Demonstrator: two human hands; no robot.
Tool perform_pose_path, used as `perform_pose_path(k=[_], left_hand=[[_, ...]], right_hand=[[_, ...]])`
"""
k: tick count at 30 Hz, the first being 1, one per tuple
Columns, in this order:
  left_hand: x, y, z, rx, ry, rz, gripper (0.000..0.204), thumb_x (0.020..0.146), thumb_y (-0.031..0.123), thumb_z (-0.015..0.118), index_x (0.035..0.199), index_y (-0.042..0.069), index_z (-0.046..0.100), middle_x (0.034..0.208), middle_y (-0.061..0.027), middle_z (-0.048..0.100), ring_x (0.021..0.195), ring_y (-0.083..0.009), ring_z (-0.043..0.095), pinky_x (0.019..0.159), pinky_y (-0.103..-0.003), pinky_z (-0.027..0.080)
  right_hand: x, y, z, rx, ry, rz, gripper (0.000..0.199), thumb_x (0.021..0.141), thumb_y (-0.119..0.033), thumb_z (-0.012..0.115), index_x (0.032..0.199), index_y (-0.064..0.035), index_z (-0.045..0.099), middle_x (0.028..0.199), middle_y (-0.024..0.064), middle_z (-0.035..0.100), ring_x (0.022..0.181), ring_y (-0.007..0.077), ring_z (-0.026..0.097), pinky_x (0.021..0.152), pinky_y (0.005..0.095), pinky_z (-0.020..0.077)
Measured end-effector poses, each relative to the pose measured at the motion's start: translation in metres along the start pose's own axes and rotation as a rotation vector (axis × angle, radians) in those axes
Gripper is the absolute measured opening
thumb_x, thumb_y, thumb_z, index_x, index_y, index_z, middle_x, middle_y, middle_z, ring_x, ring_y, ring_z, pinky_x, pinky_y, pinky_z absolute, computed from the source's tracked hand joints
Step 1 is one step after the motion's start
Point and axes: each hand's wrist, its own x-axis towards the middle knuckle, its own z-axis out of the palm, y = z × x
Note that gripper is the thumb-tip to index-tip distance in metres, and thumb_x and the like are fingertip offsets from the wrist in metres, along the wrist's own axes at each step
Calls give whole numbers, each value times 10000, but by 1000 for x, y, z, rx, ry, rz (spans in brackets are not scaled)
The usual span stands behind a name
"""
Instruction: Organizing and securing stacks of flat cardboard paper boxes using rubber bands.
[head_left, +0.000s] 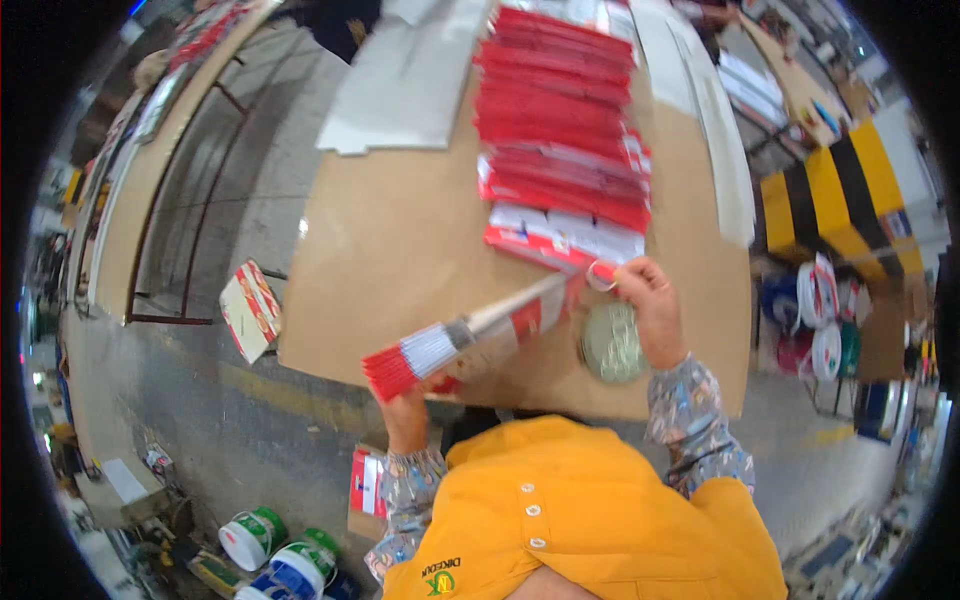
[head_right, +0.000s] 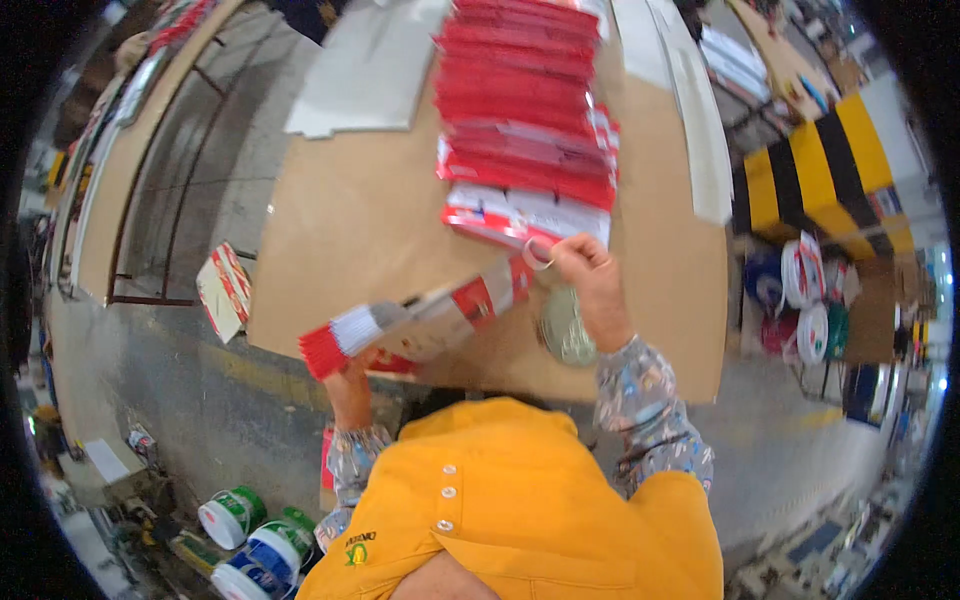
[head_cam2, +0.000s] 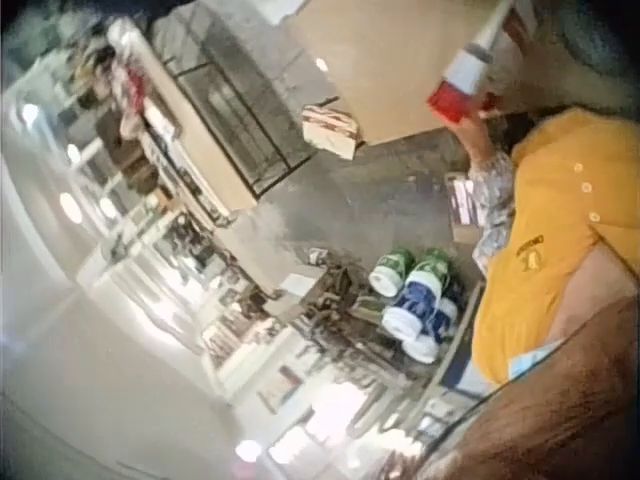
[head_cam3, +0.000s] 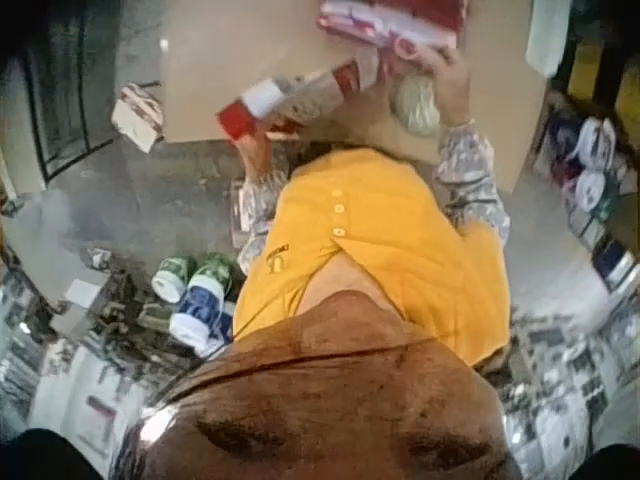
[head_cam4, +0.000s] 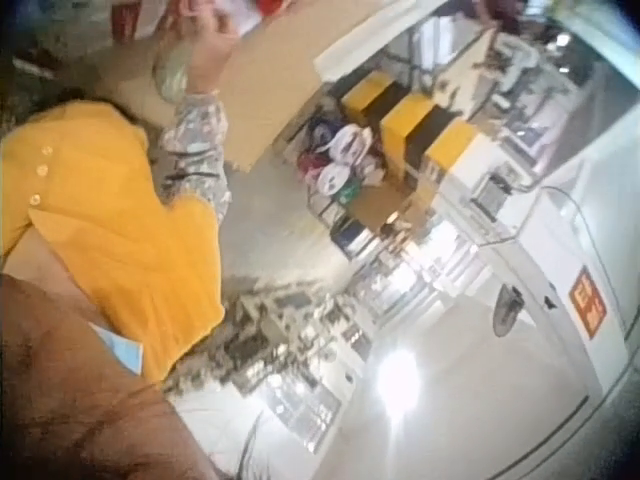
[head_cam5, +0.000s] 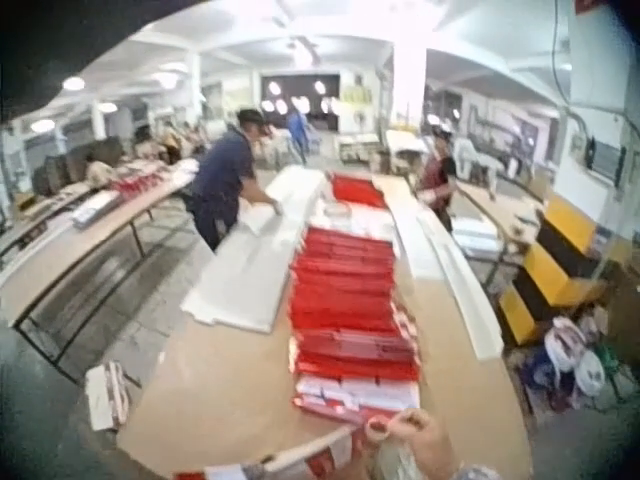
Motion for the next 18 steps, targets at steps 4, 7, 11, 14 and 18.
perform_pose_path(k=[4, 7, 11, 14, 18], left_hand=[[-9, 7, -1, -258, -63, -195, 588, 657, 36, 802, 1180, -6, 536, 1014, -78, 643, 896, -161, 633, 758, -281, 541], [1, 45, 12, -277, -153, -142, 707, 628, 39, 831, 1246, 14, 489, 957, -51, 639, 877, -142, 626, 775, -289, 544], [4, 27, 9, -306, -138, -86, 744, 581, 62, 870, 1234, 56, 514, 1075, -8, 565, 931, -126, 589, 817, -271, 519], [5, 27, 8, -320, -132, -121, 585, 568, 115, 897, 1073, 63, 607, 1031, 3, 524, 975, -130, 559, 830, -268, 488], [6, 21, 6, -294, -188, -131, 522, 579, 158, 902, 1009, 65, 621, 989, -4, 522, 938, -143, 549, 825, -276, 467]], right_hand=[[28, -21, 89, -283, -509, -314, 91, 851, -107, 642, 859, -17, 628, 775, 6, 565, 734, 79, 531, 661, 235, 431], [39, -8, 148, -360, -844, -414, 116, 840, -116, 647, 872, -7, 622, 808, 72, 594, 757, 142, 576, 648, 280, 452], [38, 8, 185, -445, -1049, -492, 170, 827, -178, 653, 855, -14, 617, 787, 92, 592, 733, 174, 580, 635, 307, 460], [38, 12, 192, -632, -1035, -506, 132, 857, -137, 632, 880, -10, 607, 852, 80, 614, 777, 174, 591, 692, 294, 467], [42, 24, 190, -29, -1072, 102, 97, 909, -111, 570, 969, -41, 539, 856, 52, 604, 824, 163, 603, 756, 277, 480]])
